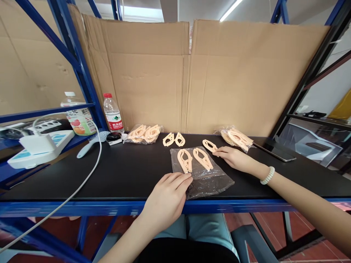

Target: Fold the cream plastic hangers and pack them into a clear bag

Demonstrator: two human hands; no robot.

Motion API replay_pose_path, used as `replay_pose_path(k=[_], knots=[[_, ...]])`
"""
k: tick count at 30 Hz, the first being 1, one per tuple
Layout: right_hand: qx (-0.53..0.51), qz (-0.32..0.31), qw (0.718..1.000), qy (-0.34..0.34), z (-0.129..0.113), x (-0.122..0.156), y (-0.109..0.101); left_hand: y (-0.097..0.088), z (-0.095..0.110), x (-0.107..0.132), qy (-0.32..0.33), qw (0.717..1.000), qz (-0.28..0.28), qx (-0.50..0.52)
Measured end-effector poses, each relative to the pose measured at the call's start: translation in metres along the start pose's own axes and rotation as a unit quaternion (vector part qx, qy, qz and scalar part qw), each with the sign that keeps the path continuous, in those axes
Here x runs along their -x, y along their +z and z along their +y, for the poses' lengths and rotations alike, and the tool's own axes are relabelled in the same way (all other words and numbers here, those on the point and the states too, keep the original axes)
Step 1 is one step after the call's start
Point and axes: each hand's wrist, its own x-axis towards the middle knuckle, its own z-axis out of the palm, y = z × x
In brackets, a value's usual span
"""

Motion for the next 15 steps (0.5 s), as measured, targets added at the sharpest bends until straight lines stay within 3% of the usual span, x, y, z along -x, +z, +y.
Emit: replay_pose_path(k=[4,9,15], knots=[[-0.015,0.011,1.0,0.016,-0.022,0.027,-0.013,0.002,0.0,0.0,0.004,1.0,0.004,-0.003],[0.0,0.025,0.998,0.064,-0.06,0.082,-0.031,0.003,-0.001,0.001,-0.008,1.0,0.002,0.003],[0.037,0.086,0.993,0.076,-0.093,0.139,-0.029,0.001,-0.002,0.002,-0.016,1.0,0.005,0.015]])
